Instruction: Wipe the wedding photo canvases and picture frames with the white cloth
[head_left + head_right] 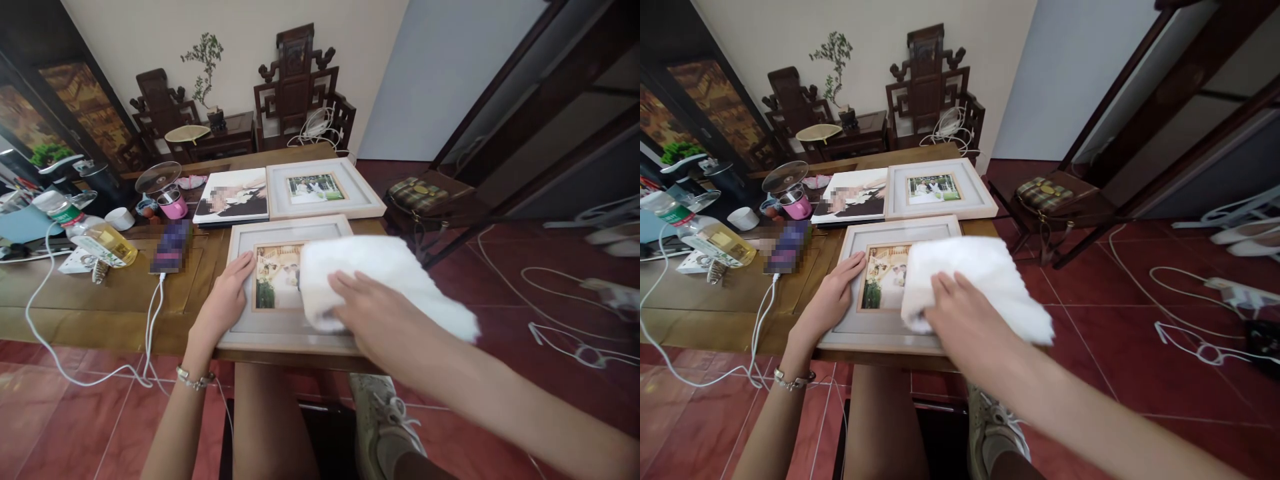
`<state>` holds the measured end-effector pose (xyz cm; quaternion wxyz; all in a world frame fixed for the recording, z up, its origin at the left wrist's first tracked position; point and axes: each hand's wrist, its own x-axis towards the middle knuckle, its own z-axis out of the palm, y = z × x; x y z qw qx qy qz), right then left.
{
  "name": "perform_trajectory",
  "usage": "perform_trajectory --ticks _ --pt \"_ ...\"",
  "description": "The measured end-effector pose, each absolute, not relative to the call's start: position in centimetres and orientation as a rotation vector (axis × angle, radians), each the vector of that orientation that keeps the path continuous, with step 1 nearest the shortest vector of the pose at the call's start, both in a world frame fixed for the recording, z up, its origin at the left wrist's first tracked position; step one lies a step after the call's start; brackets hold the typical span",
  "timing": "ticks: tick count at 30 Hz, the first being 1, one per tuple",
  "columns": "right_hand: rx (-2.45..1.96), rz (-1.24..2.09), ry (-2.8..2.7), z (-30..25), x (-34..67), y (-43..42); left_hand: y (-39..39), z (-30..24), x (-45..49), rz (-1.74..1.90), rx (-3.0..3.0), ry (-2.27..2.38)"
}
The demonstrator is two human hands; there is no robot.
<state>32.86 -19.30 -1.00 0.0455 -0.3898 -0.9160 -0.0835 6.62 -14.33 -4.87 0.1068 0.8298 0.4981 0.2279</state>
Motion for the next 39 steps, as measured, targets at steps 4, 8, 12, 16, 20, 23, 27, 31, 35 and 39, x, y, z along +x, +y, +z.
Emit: perform_trajectory --ticks 4,8,12,16,20,23,27,31,35,39 --pt "-1.080 -0.170 -2.722 -1.0 32.6 -25.2 -14.4 -4.8 6.7 0.641 2.454 1.480" --pt "-1.049 -0.044 -2.655 -1.1 31.8 -25.2 -14.3 -4.8 6.5 0.627 2.450 1.455" --pt "-1.122 -0.086 -2.619 -1.8 31.6 -20.4 -14.2 -4.8 6.3 0.632 2.452 1.421" --pt "-1.204 -0.283 -2.637 -2.3 32.3 -13.8 -14.3 -4.8 6.3 0.639 2.441 1.415" --pt "-1.208 -0.379 -2.710 -2.0 32.7 -9.3 -14.4 -4.7 6.4 0.609 2.421 1.449" --pt "-1.203 -0.329 -2.773 -1.9 32.4 -9.6 -14.4 -4.7 6.4 0.619 2.404 1.463" --pt "-1.156 -0.115 -2.813 -1.5 32.4 -15.0 -14.4 -5.0 6.4 0.667 2.418 1.442" --pt "-1.008 0.118 -2.826 0.4 33.1 -21.8 -14.5 -5.3 6.3 0.645 2.406 1.467" --pt "-0.954 0.180 -2.800 1.1 32.4 -25.3 -14.5 -5.4 6.2 0.644 2.400 1.450" --pt "-0.996 0.197 -2.765 -0.6 30.9 -23.5 -14.4 -5.2 6.1 0.638 2.407 1.422"
